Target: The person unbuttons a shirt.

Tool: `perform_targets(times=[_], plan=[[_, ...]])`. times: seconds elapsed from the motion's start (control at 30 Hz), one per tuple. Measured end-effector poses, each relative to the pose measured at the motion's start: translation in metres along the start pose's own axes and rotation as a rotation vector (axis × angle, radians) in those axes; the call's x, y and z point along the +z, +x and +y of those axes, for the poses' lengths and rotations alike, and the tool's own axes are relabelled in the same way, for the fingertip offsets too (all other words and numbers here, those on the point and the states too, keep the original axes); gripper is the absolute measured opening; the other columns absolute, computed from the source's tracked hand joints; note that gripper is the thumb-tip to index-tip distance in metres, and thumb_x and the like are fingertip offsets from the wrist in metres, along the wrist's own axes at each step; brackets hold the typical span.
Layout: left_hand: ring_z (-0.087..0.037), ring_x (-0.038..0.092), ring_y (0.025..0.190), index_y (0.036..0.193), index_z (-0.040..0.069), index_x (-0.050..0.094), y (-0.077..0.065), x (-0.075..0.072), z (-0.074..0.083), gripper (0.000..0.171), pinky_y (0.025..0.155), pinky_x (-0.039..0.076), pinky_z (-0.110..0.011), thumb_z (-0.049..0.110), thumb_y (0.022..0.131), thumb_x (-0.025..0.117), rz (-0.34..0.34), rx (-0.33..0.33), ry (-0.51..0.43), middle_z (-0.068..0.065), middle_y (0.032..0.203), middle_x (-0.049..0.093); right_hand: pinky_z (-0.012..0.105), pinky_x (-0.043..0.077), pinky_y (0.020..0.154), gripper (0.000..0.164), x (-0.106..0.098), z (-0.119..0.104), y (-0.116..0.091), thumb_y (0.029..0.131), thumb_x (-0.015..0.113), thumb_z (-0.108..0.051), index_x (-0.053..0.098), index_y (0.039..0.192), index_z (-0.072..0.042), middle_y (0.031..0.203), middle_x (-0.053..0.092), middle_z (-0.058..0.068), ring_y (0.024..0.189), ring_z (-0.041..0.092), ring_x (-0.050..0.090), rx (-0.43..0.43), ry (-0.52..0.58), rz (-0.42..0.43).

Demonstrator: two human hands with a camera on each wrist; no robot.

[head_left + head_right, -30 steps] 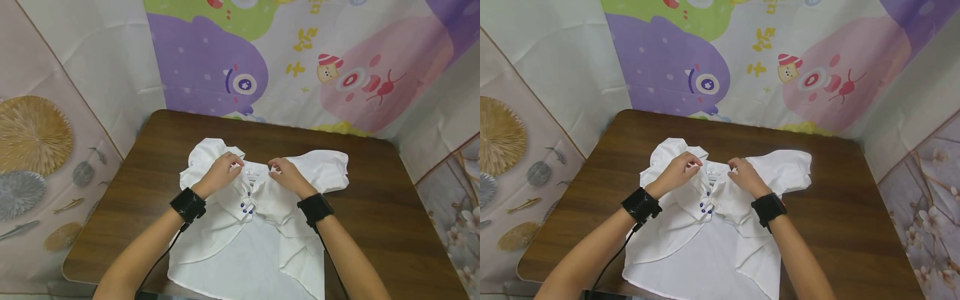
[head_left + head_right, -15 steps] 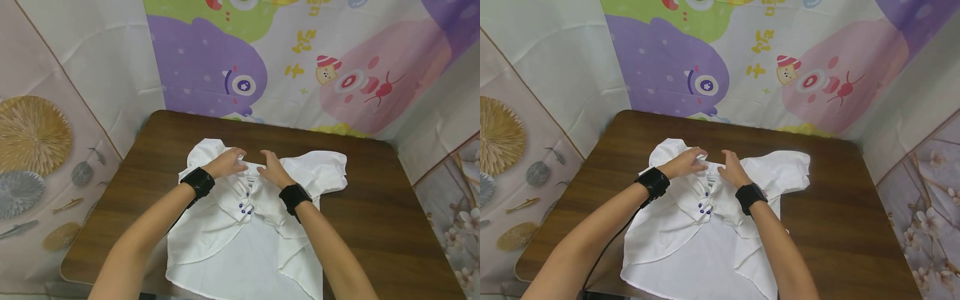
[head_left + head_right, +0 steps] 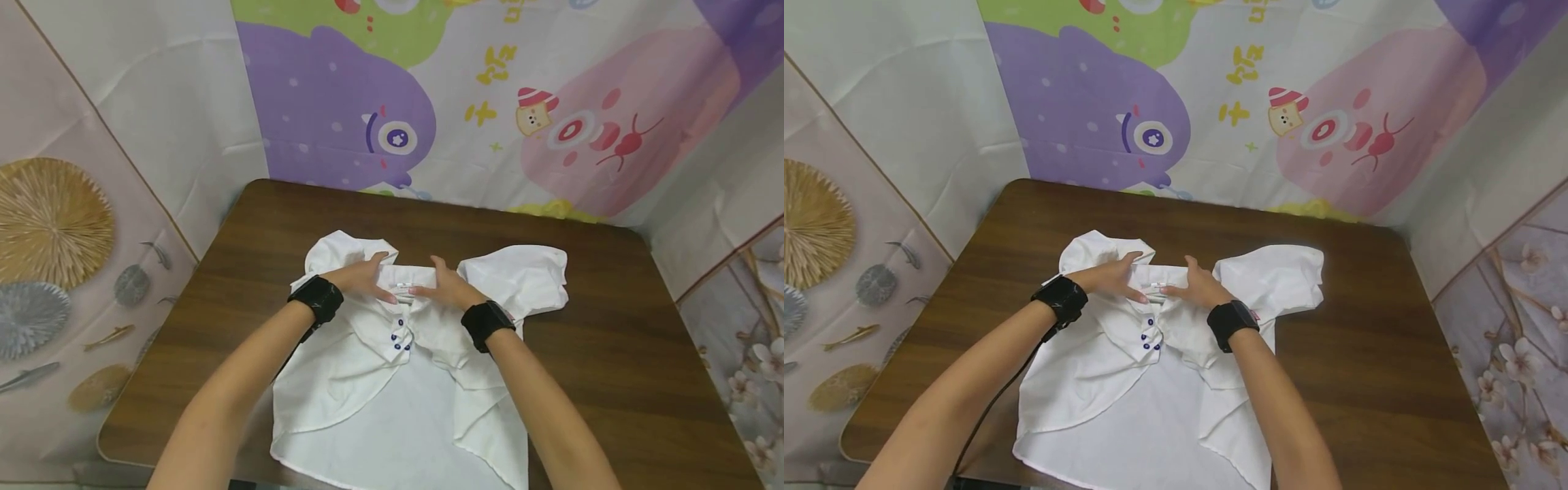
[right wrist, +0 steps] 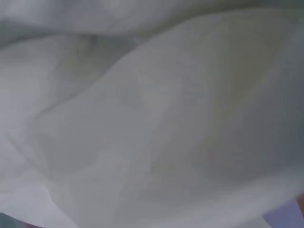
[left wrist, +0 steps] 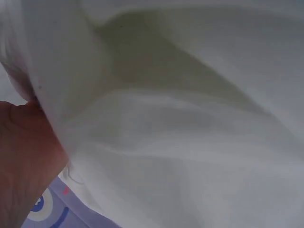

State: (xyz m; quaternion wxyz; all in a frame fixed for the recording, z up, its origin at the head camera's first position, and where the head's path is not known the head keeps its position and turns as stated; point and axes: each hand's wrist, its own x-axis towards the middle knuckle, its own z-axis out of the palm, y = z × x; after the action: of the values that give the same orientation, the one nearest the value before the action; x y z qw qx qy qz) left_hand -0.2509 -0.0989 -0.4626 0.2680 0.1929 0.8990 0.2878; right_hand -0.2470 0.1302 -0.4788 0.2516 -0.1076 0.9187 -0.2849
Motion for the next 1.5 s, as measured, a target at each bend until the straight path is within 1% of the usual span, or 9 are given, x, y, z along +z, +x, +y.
perform_targets(times=[0.23,0.37,0.5,0.63,1.0,1.13,1.33,1.43,1.5], plan=[[-0.029,0.04,0.129,0.14,-0.002,0.029,-0.004,-0.005,-0.009,0.081,0.108,0.031,-0.039,0.029,0.079,0.073,-0.007,-0.024,0.014,-0.02,0.139,0.042,0.048,0.025,0.11,0.097,-0.018,0.0,-0.013,0.085,0.064,-0.042,0.005,0.146,0.004,0.149,0.022,0.027,0.137,0.038,0.025,0.016,-0.056,-0.094],[-0.024,0.051,0.111,0.122,0.002,0.051,-0.006,-0.01,-0.012,0.053,0.096,0.04,-0.035,0.027,0.079,0.071,-0.013,-0.035,0.047,-0.013,0.118,0.057,0.046,0.034,0.105,0.073,-0.024,0.007,-0.016,0.086,0.063,-0.03,0.03,0.139,0.008,0.138,0.042,0.025,0.129,0.037,0.039,-0.021,-0.098,-0.078],[-0.018,0.05,0.084,0.093,0.006,0.061,-0.009,-0.015,-0.011,0.027,0.076,0.041,-0.028,0.024,0.077,0.073,0.005,-0.007,0.028,-0.004,0.088,0.058,0.037,0.045,0.085,0.038,-0.028,0.013,-0.017,0.085,0.064,-0.023,0.058,0.112,0.004,0.106,0.062,0.017,0.098,0.028,0.056,-0.061,-0.096,0.007],[-0.014,0.046,0.075,0.088,0.007,0.063,-0.013,-0.023,-0.006,0.021,0.069,0.037,-0.024,0.022,0.078,0.073,0.038,0.047,-0.023,0.002,0.076,0.053,0.028,0.04,0.067,0.021,-0.037,0.011,-0.023,0.084,0.066,-0.018,0.061,0.088,0.002,0.081,0.058,0.009,0.075,0.021,0.05,-0.103,-0.058,0.092],[-0.011,0.04,0.066,0.079,0.009,0.059,-0.025,-0.061,0.013,0.02,0.063,0.034,-0.024,0.024,0.081,0.071,0.084,0.166,0.018,0.004,0.066,0.044,0.028,0.035,0.063,0.015,-0.081,-0.015,-0.051,0.088,0.062,-0.013,0.06,0.085,0.001,0.071,0.048,0.004,0.07,0.02,0.044,-0.185,-0.093,0.258],[-0.014,0.041,0.07,0.078,0.005,0.061,-0.025,-0.075,0.022,0.023,0.064,0.032,-0.025,0.026,0.082,0.07,0.19,0.164,0.091,0.001,0.069,0.045,0.033,0.034,0.07,0.017,-0.09,-0.025,-0.057,0.085,0.066,-0.013,0.064,0.083,0.004,0.079,0.048,0.011,0.077,0.026,0.044,-0.221,-0.109,0.418],[-0.02,0.047,0.075,0.083,0.007,0.068,-0.026,-0.09,0.045,0.021,0.07,0.039,-0.034,0.028,0.084,0.069,0.485,0.119,0.258,-0.007,0.077,0.053,0.032,0.038,0.062,0.019,-0.095,-0.037,-0.057,0.086,0.065,-0.015,0.067,0.095,0.001,0.073,0.056,0.013,0.067,0.024,0.051,-0.209,-0.08,0.678],[-0.021,0.058,0.068,0.093,0.007,0.068,-0.023,-0.092,0.056,0.02,0.078,0.044,-0.036,0.025,0.088,0.063,0.586,0.083,0.202,-0.007,0.074,0.065,0.025,0.045,0.054,0.022,-0.096,-0.043,-0.053,0.091,0.057,-0.015,0.061,0.105,0.001,0.064,0.06,0.008,0.052,0.014,0.055,-0.177,0.106,0.693],[-0.021,0.063,0.063,0.102,0.003,0.063,-0.02,-0.093,0.062,0.02,0.077,0.049,-0.034,0.02,0.091,0.058,0.612,0.083,0.076,-0.01,0.071,0.067,0.023,0.05,0.051,0.024,-0.097,-0.047,-0.049,0.094,0.05,-0.014,0.054,0.112,0.002,0.063,0.062,0.008,0.047,0.009,0.057,-0.169,0.269,0.671]])
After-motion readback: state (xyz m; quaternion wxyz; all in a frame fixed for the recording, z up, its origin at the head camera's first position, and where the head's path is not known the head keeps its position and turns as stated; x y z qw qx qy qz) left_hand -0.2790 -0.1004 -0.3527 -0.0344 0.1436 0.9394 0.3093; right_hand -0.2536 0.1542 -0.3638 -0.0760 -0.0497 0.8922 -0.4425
